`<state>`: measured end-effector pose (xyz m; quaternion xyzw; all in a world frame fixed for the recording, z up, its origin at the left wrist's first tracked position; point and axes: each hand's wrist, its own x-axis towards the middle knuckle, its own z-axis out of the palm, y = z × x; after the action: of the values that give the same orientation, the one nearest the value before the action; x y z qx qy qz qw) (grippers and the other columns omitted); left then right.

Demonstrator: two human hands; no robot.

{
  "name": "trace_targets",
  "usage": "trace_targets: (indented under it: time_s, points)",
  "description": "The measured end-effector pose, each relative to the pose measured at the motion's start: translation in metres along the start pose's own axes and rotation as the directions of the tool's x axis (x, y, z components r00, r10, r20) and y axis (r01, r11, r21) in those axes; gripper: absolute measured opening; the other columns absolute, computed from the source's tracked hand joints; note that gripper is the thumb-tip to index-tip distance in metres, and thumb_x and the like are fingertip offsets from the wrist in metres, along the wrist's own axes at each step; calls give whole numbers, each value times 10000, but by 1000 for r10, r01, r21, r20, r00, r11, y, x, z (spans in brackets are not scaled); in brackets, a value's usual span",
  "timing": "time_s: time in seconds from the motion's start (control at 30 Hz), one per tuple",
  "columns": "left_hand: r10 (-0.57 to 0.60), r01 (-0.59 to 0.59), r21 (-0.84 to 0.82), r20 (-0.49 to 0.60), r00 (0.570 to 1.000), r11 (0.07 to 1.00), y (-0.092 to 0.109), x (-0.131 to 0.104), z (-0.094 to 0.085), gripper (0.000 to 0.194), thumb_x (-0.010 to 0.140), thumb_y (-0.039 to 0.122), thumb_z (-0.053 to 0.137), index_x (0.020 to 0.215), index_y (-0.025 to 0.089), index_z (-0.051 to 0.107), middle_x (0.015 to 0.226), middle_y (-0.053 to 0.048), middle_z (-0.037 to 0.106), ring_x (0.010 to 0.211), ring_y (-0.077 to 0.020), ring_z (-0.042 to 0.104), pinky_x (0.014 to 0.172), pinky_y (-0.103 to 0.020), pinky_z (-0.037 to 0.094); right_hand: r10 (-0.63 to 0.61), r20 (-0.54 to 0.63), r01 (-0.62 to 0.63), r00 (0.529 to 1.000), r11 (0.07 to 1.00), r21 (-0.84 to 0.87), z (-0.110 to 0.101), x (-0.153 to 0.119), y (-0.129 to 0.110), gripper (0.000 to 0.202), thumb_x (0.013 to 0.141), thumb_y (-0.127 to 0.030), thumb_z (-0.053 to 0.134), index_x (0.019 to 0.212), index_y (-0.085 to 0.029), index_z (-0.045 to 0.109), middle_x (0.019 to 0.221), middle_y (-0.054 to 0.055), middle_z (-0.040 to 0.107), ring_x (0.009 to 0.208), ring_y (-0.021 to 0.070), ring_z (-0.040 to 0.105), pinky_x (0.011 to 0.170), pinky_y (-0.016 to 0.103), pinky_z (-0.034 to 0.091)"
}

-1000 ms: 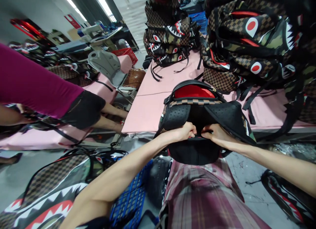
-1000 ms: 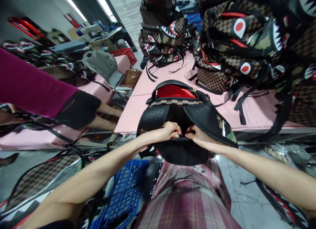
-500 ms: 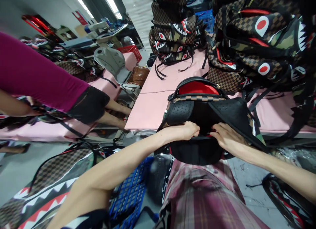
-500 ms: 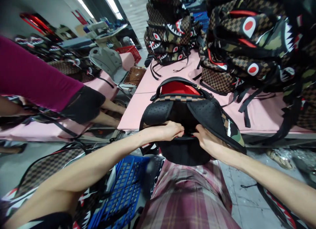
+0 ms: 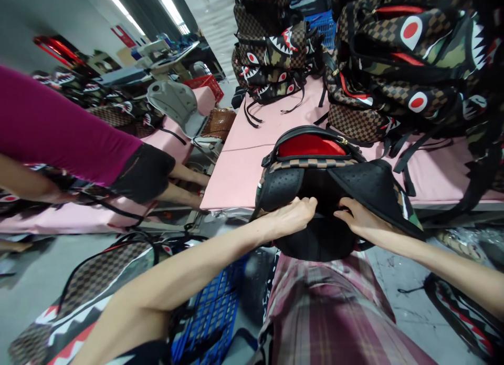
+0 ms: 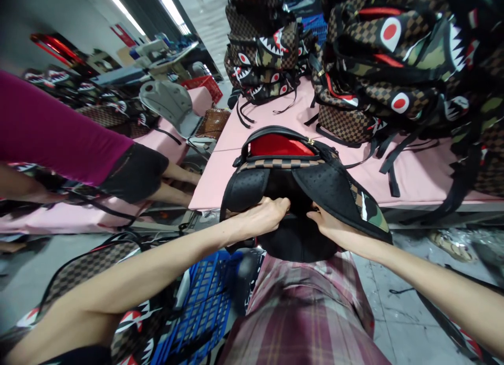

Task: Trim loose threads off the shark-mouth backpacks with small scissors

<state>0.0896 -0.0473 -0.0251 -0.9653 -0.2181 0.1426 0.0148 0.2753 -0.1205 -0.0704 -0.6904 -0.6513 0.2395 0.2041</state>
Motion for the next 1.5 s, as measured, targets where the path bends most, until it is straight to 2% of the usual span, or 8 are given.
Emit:
trace_targets:
  time_s: [0.13,0.3,0.43,0.7,0.97,1.2,1.4,1.5]
  points:
    - [-97,97,-130,7,995,987,0,-10,5,233,776,46,369,942,150,496,852,-55,606,677,-168,604,553,-249,418,35,-48,-36,998,999,-18,-4,3,-12,206,782,-369,507,819,-195,610,740,22,607,743,193,548,709,293,380]
    - [-125,130,-161,43,991,978,0,-14,7,243,792,65,362,963,156,509,885,-59,603,720,-180,611,598,-253,431,84,179,-83,980,996,-12,-19,8,-38,200,812,-320,495,719,-179,602,558,-18,513,551,134,472,567,255,308]
    - [-114,119,-174,39,993,977,0,-15,7,275,787,46,349,980,150,515,908,-80,606,752,-203,614,623,-275,446,80,208,-75,975,997,-34,-23,9,-48,223,816,-329,503,688,-177,604,519,-19,488,524,127,454,531,254,263]
    - [-127,136,-235,51,991,962,-1,-14,7,295,765,20,341,972,144,512,913,-85,598,769,-200,609,654,-279,446,-9,231,-3,973,999,48,-14,10,-42,151,782,-276,534,713,-184,631,596,-19,576,560,131,509,538,248,305]
    - [-403,346,-510,-3,915,788,-7,-16,19,185,844,133,317,893,191,485,812,-39,573,717,-156,560,601,-244,396,42,193,-48,980,998,27,-1,20,-41,185,821,-269,518,896,-166,651,871,45,665,829,185,592,745,264,388]
    - [-406,331,-556,-12,914,763,-9,-19,21,184,858,164,318,884,190,498,824,-46,569,759,-164,553,619,-247,399,37,198,-37,979,999,-3,3,22,-50,211,829,-278,498,912,-172,661,890,50,671,847,195,593,742,264,392]
    - [-416,304,-566,-77,906,766,-10,-16,21,213,888,190,314,896,178,527,813,-40,588,746,-149,564,675,-252,437,-20,228,9,973,999,49,2,21,-52,218,830,-172,445,879,-156,658,882,51,676,819,173,600,734,245,398]
    - [-185,34,-585,-200,962,810,-7,-28,7,252,900,245,359,832,179,593,855,-47,618,859,-153,582,819,-278,455,-12,171,-1,985,997,78,-3,21,-45,217,833,-163,435,892,-158,643,919,46,667,863,169,591,766,241,395]
